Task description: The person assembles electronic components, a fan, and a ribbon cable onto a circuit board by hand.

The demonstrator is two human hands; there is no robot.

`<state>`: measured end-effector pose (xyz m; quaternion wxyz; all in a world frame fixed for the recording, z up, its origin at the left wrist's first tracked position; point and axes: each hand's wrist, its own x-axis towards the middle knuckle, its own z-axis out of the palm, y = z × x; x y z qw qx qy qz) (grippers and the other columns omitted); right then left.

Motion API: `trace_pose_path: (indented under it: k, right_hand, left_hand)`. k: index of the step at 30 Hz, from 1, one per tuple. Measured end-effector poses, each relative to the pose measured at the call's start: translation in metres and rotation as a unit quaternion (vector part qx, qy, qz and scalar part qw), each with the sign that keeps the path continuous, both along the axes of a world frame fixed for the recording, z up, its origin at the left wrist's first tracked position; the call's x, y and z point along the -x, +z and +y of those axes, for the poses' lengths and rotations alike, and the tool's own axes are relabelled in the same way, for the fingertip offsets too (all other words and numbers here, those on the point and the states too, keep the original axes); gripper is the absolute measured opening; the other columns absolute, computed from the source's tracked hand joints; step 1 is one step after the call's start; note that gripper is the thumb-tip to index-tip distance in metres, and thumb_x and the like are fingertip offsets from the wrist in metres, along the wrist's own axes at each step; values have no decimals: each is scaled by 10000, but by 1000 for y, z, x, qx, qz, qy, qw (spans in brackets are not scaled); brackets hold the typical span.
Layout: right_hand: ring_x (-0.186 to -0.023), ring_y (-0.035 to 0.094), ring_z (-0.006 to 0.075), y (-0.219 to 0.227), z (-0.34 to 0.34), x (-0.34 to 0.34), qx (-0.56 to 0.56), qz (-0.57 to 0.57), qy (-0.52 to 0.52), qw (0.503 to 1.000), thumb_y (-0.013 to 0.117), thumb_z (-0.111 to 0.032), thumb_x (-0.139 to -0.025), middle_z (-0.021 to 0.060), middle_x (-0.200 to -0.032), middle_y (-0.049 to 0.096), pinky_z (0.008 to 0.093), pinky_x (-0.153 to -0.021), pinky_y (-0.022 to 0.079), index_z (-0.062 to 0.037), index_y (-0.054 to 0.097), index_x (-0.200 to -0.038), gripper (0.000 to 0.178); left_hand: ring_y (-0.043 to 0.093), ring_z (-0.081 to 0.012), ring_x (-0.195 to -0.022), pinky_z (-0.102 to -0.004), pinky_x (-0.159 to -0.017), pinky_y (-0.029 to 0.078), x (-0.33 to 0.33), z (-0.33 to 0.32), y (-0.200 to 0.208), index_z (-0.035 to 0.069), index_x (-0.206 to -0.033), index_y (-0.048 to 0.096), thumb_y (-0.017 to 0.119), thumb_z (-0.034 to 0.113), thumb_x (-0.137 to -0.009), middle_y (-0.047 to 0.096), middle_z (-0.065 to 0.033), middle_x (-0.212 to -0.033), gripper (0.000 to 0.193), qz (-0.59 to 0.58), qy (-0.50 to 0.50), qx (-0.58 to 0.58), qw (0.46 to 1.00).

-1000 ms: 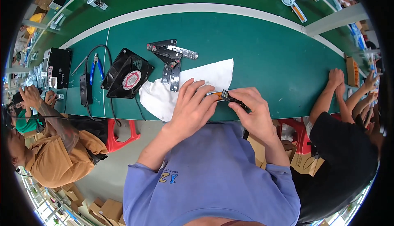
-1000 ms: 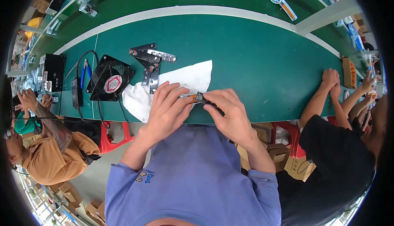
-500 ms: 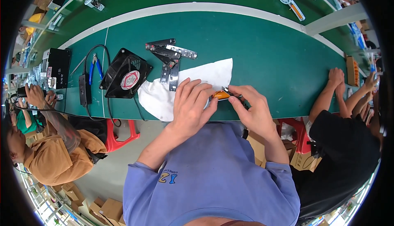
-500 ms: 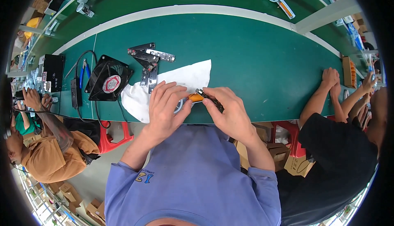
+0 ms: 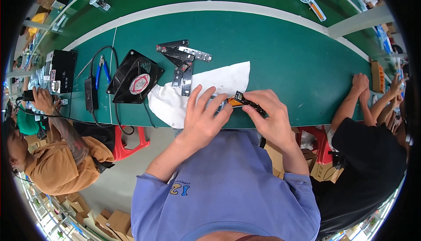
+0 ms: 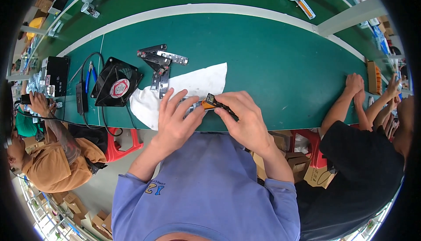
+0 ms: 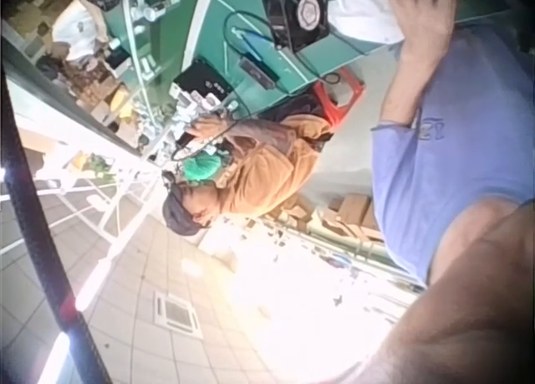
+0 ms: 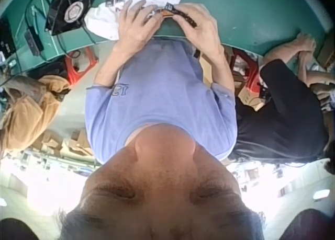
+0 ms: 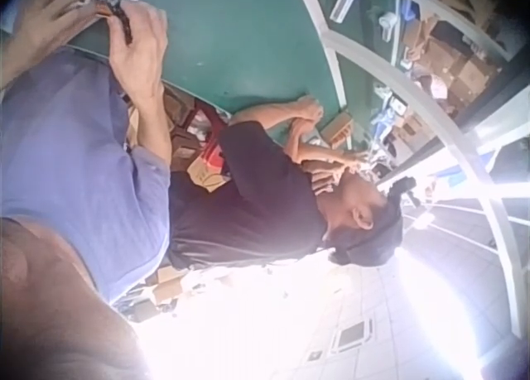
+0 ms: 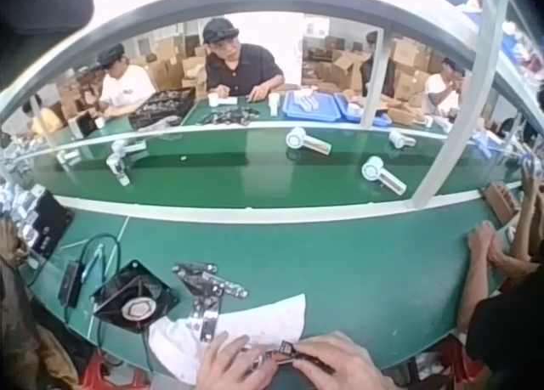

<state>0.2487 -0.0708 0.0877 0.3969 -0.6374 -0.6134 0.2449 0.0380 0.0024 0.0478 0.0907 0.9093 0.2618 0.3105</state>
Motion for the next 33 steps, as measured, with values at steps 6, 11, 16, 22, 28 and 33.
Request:
trace_pose_path:
  k: [6, 11, 16, 22, 28, 33]
  right_hand:
    - [-1014, 717, 306, -5, -1, -2, -41, -24, 22, 999, 847, 19, -830, 144, -1125, 771, 387, -858, 594, 13, 774, -1111, 291]
    - [-1000, 714, 307, -7, 1, 0, -50, -38, 32, 998, 843, 19, -831, 140, -1132, 771, 388, -852, 595, 19, 779, -1099, 276]
    - [-999, 709, 310, -7, 0, 0, -45, -41, 43, 997, 838, 24, -827, 134, -1136, 772, 389, -854, 594, 20, 784, -1105, 283]
    - [-1007, 697, 302, -10, 2, 2, -62, -60, 62, 994, 826, 32, -824, 121, -1145, 771, 386, -856, 592, 30, 788, -1104, 283]
    - [-1007, 691, 302, -7, 5, 0, -55, -61, 86, 993, 821, 36, -823, 122, -1152, 764, 385, -845, 592, 33, 787, -1103, 282]
    - [-1013, 660, 312, -5, 10, 2, -54, -108, 132, 984, 768, 17, -837, 123, -1140, 726, 416, -872, 564, 54, 755, -1113, 279]
  left_hand:
    - [562, -405, -1306, -601, -1137, 436, 5, 5, 3, 47, -1091, 696, 769, 113, -836, 631, -151, -1311, 274, 60, -46, 39, 996]
    - [542, -414, -1327, -598, -1131, 438, 9, 13, -3, 38, -1102, 674, 728, 99, -856, 610, -163, -1337, 260, 40, -83, 32, 995]
    - [533, -419, -1333, -593, -1124, 439, 11, 13, 0, 30, -1093, 664, 717, 106, -847, 609, -161, -1338, 264, 53, -98, 16, 994]
    - [542, -394, -1329, -575, -1119, 445, 7, 18, 10, 29, -1100, 664, 748, 66, -869, 608, -155, -1338, 248, 66, -100, 74, 990]
    - [553, -391, -1352, -492, -1110, 472, 9, 20, 12, 15, -1242, 586, 812, 1, -858, 631, -146, -1354, 445, -57, -102, 214, 970]
    - [555, -383, -1354, -461, -1120, 465, 9, 23, 15, -5, -1336, 581, 808, 3, -868, 623, -152, -1368, 520, -30, -104, 218, 970]
